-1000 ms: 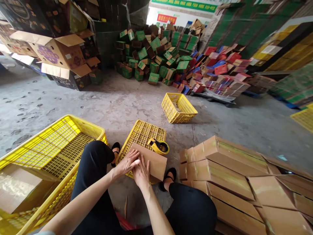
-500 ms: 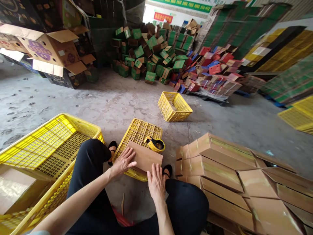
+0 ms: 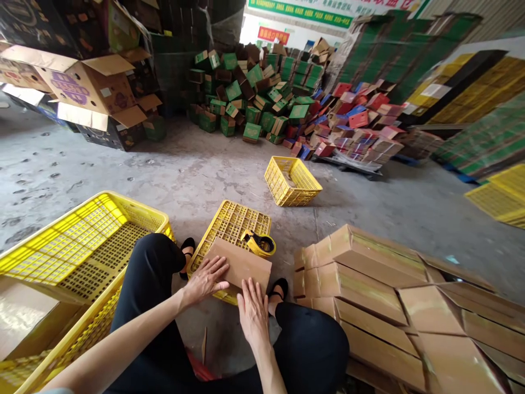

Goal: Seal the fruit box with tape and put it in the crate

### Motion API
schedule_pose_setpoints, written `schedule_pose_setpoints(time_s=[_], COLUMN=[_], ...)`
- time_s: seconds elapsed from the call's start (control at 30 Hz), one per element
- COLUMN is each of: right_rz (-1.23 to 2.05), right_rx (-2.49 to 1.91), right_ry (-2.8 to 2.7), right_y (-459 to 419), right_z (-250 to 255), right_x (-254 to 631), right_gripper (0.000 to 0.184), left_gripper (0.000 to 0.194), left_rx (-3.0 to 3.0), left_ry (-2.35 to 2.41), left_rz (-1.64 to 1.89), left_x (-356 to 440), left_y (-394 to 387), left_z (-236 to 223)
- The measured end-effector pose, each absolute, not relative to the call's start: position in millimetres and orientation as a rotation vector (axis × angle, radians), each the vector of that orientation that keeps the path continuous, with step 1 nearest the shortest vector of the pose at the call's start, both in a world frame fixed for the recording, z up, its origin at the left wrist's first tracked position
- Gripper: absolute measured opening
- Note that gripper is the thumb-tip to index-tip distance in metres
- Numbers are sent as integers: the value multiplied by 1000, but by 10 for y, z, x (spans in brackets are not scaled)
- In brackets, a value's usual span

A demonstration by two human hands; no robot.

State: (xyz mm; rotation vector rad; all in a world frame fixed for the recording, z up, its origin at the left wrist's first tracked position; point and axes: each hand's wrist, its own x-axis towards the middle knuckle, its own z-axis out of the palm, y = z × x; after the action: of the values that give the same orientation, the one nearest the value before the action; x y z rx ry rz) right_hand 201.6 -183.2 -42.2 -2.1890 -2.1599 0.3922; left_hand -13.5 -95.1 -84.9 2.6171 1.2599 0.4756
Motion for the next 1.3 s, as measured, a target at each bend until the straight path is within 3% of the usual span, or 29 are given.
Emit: schedule_pose_setpoints(time_s=[0.5,0.7,0.83,1.07,1.3], right_rz=[500,750,765,576,638], right_rx=[-2194,-1797,-1756,-1816,-1738], right_ry=[-2155,-2353,-2411,-2431,-2413], right_y=[-806,-742,-550,-237,-575], right_z=[-205,-219,-199,-106,-177], right_x=[1905,1512,1332,1155,1230], right_gripper=[56,58,58,58,58], left_gripper=[84,97,102,99,85], left_rx=[2615,2556,2557,2602,2626], left_ry=[1333,1458,1434,1437,1409], left_rz=[512,529,498,510,568], left_x=[-232,-227,-212,-209,-274], left_y=[-900,-1039,-1017,-974,-1010], left_z=[-843,-923,-911,-922,-1015])
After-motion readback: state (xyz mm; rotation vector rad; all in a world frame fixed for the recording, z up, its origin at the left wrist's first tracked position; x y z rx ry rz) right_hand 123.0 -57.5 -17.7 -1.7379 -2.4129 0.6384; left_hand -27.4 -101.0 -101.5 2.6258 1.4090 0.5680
